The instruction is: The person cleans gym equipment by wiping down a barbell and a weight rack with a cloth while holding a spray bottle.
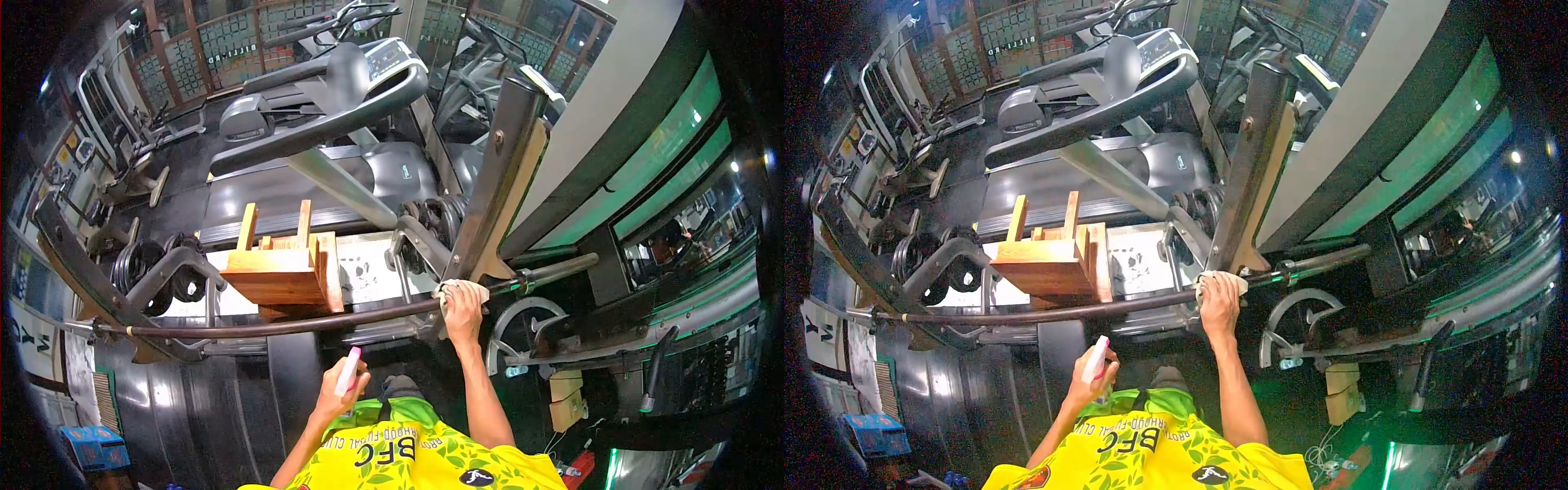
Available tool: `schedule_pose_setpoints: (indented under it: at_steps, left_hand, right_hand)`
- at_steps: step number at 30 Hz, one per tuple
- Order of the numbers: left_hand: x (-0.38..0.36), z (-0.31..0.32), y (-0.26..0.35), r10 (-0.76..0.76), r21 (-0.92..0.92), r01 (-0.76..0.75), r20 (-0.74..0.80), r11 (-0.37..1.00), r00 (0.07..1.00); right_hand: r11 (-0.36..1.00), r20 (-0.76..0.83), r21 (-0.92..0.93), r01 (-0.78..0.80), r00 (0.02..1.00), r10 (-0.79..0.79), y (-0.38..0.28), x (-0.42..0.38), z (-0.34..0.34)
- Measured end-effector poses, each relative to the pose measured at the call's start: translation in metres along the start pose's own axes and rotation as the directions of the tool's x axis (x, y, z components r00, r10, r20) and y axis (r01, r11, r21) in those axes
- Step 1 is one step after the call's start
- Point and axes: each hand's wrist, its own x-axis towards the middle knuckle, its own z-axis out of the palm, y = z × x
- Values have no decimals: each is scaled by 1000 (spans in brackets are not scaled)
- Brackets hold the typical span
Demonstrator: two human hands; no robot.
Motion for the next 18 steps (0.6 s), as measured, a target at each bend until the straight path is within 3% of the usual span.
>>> schedule_pose_setpoints:
  at_steps: [2, 3, 8, 10, 11, 14, 16, 18]
  left_hand:
    - [-1, 0, 2, 8, 8, -8, -18, 1000, 1000]
    - [-3, 0, 2, 13, 16, -12, -30, 1000, 999]
    - [-6, -1, -2, 31, 55, -28, -51, 998, 998]
    - [-6, -1, -2, 43, 87, -38, -54, 996, 998]
    - [-6, -1, -2, 37, 71, -34, -50, 997, 998]
    - [-2, 2, -2, 43, 71, -41, -26, 997, 999]
    - [0, 5, -2, 51, 83, -50, -11, 995, 999]
    - [5, 7, 1, 83, 41, -84, 12, 996, 996]
  right_hand:
    - [1000, 97, 3, 3, 995, -4, 1, 7, -14]
    - [992, 114, -124, 20, 993, -6, -3, 11, -23]
    - [998, 145, -67, 7, 989, 3, 7, -1, -6]
    - [983, 10, 71, -169, 986, 169, -6, -10, 12]
    - [997, -83, 25, -76, 993, 78, -11, -14, 24]
    - [923, 91, 370, -105, 993, 77, -85, -16, 9]
    - [905, 87, 412, -107, 993, 77, -101, -27, 21]
    - [749, 337, 531, -396, 910, 242, -98, -18, -1]
